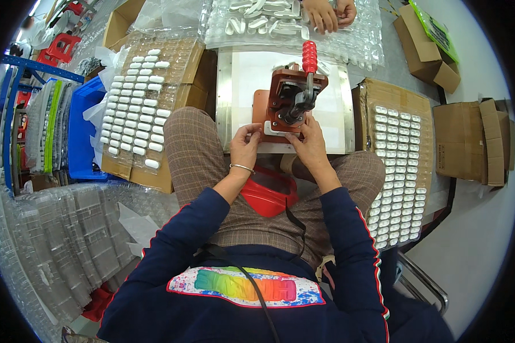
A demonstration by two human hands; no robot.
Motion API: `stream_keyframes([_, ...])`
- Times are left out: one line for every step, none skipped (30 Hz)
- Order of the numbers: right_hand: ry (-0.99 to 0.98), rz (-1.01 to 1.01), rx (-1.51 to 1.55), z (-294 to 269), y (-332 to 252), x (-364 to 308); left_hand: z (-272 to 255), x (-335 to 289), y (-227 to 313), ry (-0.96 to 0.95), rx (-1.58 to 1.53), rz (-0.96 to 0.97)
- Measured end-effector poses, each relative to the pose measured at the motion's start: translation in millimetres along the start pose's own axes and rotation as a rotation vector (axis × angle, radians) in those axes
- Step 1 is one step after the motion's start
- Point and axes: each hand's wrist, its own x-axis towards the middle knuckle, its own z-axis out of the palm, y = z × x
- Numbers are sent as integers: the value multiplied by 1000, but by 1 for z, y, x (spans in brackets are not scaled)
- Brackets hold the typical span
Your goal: The person is inspecting, assembling, and organizing small white plastic components at a factory workbench using a manual press tool.
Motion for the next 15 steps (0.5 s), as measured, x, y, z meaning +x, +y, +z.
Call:
stream_keyframes([-4,-1,-4,0,0,-2,2,0,4,7,21,14])
stream_keyframes([-13,28,35,0,1,-5,3,0,8,9,16,13])
stream_keyframes([-23,56,75,0,-1,-7,4,0,11,-3,83,74])
stream_keyframes([-27,53,71,-2,-2,-7,4,0,13,-16,151,134])
stream_keyframes([-22,72,121,-7,-4,-6,4,1,13,-12,146,134])
stream_keyframes([-14,91,169,-13,-6,-6,4,2,12,-44,201,148])
stream_keyframes([-17,90,166,-21,-7,-3,3,2,13,-75,257,161])
stream_keyframes([31,129,108,-32,-4,3,4,2,14,-74,254,161])
stream_keyframes([83,169,49,-45,3,9,6,1,16,-90,259,201])
stream_keyframes([145,307,155,-61,16,21,8,0,18,-107,263,242])
stream_keyframes([188,235,284,-67,-14,38,4,0,14,-98,269,239])
stream_keyframes([200,240,364,-84,-16,55,6,0,11,-104,364,303])
stream_keyframes([211,191,502,-85,-53,72,4,1,8,-99,468,362])
stream_keyframes([139,166,669,-95,-69,90,6,1,9,-103,466,366])
stream_keyframes([78,119,712,-101,-90,104,7,2,11,-105,500,367])
